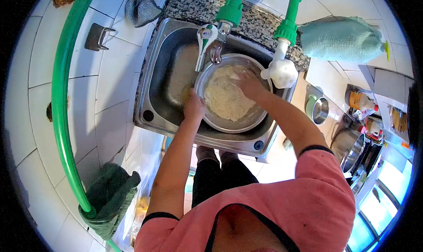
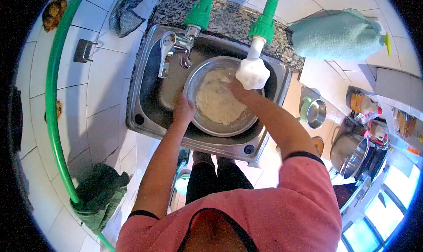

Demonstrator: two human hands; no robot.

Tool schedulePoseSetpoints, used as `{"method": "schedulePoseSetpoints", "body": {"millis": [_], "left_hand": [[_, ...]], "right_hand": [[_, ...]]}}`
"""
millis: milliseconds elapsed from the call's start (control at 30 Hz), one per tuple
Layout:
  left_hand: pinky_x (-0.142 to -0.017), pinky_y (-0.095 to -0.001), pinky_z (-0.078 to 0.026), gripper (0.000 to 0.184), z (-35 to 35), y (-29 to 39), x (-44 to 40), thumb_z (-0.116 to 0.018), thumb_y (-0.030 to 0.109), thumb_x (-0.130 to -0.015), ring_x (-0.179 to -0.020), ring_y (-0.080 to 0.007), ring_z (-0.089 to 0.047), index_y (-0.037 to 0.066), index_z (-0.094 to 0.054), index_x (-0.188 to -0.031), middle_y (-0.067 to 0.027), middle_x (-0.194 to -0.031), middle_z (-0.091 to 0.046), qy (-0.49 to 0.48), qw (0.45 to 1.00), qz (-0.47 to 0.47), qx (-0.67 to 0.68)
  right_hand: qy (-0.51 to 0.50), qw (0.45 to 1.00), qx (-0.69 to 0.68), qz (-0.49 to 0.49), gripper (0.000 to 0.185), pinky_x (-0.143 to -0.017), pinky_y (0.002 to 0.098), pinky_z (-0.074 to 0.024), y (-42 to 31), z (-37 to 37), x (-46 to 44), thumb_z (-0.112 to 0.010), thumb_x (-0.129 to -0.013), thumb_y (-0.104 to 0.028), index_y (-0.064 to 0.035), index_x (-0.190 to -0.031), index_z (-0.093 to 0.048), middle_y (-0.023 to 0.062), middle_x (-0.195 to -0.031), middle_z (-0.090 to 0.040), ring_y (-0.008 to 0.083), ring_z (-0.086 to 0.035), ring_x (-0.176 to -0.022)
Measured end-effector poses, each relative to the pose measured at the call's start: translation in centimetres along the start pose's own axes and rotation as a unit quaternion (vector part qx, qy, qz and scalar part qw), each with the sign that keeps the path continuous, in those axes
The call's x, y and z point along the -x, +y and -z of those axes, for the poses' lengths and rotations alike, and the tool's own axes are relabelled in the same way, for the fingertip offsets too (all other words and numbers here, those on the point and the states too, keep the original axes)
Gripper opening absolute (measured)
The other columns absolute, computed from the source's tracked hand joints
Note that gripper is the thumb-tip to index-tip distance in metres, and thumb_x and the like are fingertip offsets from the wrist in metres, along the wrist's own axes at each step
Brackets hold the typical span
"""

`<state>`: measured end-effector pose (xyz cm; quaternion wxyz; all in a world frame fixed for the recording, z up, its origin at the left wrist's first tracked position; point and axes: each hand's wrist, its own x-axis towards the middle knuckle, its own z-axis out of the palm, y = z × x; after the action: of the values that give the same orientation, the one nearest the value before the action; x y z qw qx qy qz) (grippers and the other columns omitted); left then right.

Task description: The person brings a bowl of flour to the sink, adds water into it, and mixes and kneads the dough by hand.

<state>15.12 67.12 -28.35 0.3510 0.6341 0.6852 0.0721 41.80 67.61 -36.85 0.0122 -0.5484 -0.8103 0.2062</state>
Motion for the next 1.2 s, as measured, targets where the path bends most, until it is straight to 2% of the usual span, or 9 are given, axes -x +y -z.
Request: {"method": "schedulePoseSetpoints", "body": {"millis": [133, 433, 500, 567, 667, 700, 833, 933, 1200], "left_hand": [[-0.072, -0.05, -0.042, 0.037, 0.9, 0.8, -0.4, -0.048, 0.015, -0.077, -0.083, -0.0444, -0.053, -0.003, -0.038, -0.108, -0.029, -0.09, -0.054, -0.056, 0.998, 0.032, 0.02], [-0.064, -0.0483, -0.045, 0.031, 0.1, -0.1, -0.4, -0.052, 0.014, -0.076, -0.071, -0.0402, -0.057, 0.0, -0.038, -0.099, -0.0255, -0.075, -0.056, 0.012, 0.998, -0.049, -0.039], [-0.064, -0.048, -0.044, 0.03, 0.1, 0.1, -0.6, -0.053, 0.014, -0.075, -0.071, -0.0406, -0.056, 0.0, -0.039, -0.098, -0.0255, -0.075, -0.056, 0.013, 0.999, -0.029, -0.019], [-0.064, -0.0478, -0.044, 0.03, -0.2, 0.4, -0.3, -0.053, 0.014, -0.076, -0.071, -0.0409, -0.056, -0.001, -0.04, -0.098, -0.0256, -0.075, -0.056, 0.009, 1.0, -0.014, 0.006], [-0.064, -0.0472, -0.045, 0.03, 0.3, 0.5, -0.5, -0.053, 0.015, -0.076, -0.071, -0.0413, -0.056, -0.001, -0.04, -0.099, -0.0253, -0.075, -0.057, -0.001, 1.0, 0.009, -0.002], [-0.064, -0.0468, -0.045, 0.031, 0.6, 0.5, -0.4, -0.053, 0.014, -0.076, -0.072, -0.0411, -0.056, -0.001, -0.04, -0.099, -0.0255, -0.076, -0.057, -0.011, 1.0, 0.003, -0.006], [-0.068, -0.0456, -0.044, 0.027, -0.6, -0.5, -0.2, -0.053, 0.012, -0.075, -0.077, -0.04, -0.056, -0.001, -0.041, -0.095, -0.0259, -0.082, -0.056, -0.004, 0.999, -0.016, -0.035], [-0.069, -0.0453, -0.044, 0.024, 0.2, 0.2, -0.1, -0.053, 0.012, -0.075, -0.079, -0.0397, -0.056, 0.0, -0.042, -0.092, -0.0256, -0.084, -0.056, -0.018, 1.0, 0.0, 0.013], [-0.065, -0.0467, -0.045, 0.026, 0.9, 1.1, -0.4, -0.053, 0.013, -0.075, -0.073, -0.04, -0.056, -0.002, -0.043, -0.094, -0.0239, -0.077, -0.057, 0.002, 1.0, -0.009, -0.015]], "right_hand": [[-0.216, 0.972, 0.025, -0.092, 0.043, -0.092, 0.0514, -0.0324, -9.6, 4.2, 6.5, -0.045, -0.081, -0.026, -0.0236, -0.125, -0.041, 0.0217, -0.126, -0.036, 0.0367, -0.04, -0.113], [-0.028, 0.993, -0.112, 0.016, 0.042, -0.096, 0.048, -0.029, -5.3, 5.1, -0.9, -0.051, -0.074, -0.016, -0.0254, -0.115, -0.052, 0.0117, -0.131, -0.036, 0.0307, -0.031, -0.122], [-0.173, 0.965, 0.189, -0.057, 0.042, -0.101, 0.0444, -0.0225, -8.4, 8.2, 3.0, -0.051, -0.075, -0.017, -0.0239, -0.116, -0.051, 0.0138, -0.133, -0.031, 0.03, -0.028, -0.124], [-0.213, 0.96, -0.047, -0.178, 0.042, -0.102, 0.0442, -0.0185, -11.0, 4.1, 5.7, -0.049, -0.077, -0.016, -0.0208, -0.119, -0.049, 0.0149, -0.135, -0.027, 0.032, -0.027, -0.124], [-0.114, 0.979, -0.163, 0.038, 0.046, -0.101, 0.0457, -0.0221, -13.9, 3.1, 2.7, -0.052, -0.076, -0.016, -0.0182, -0.121, -0.046, 0.0141, -0.137, -0.024, 0.035, -0.026, -0.123], [-0.11, 0.991, -0.009, 0.078, 0.047, -0.1, 0.0473, -0.023, -14.4, 6.9, 0.3, -0.053, -0.075, -0.017, -0.018, -0.122, -0.045, 0.0141, -0.137, -0.023, 0.0346, -0.027, -0.123], [-0.094, 0.858, -0.425, -0.272, 0.047, -0.099, 0.0493, -0.0252, -5.3, 0.9, -0.1, -0.052, -0.078, -0.025, -0.0181, -0.124, -0.042, 0.0167, -0.13, -0.036, 0.0317, -0.036, -0.118], [-0.182, 0.969, 0.006, -0.165, 0.056, -0.097, 0.0531, -0.0237, -6.2, 2.0, 4.5, -0.054, -0.075, -0.022, -0.0217, -0.129, -0.036, 0.0143, -0.138, -0.02, 0.0357, -0.032, -0.121], [-0.058, 0.998, 0.025, 0.026, 0.035, -0.098, 0.0517, -0.0229, -9.8, 4.4, -2.4, -0.047, -0.08, -0.017, -0.0183, -0.114, -0.052, 0.0051, -0.131, -0.036, 0.0365, -0.034, -0.117]]}}
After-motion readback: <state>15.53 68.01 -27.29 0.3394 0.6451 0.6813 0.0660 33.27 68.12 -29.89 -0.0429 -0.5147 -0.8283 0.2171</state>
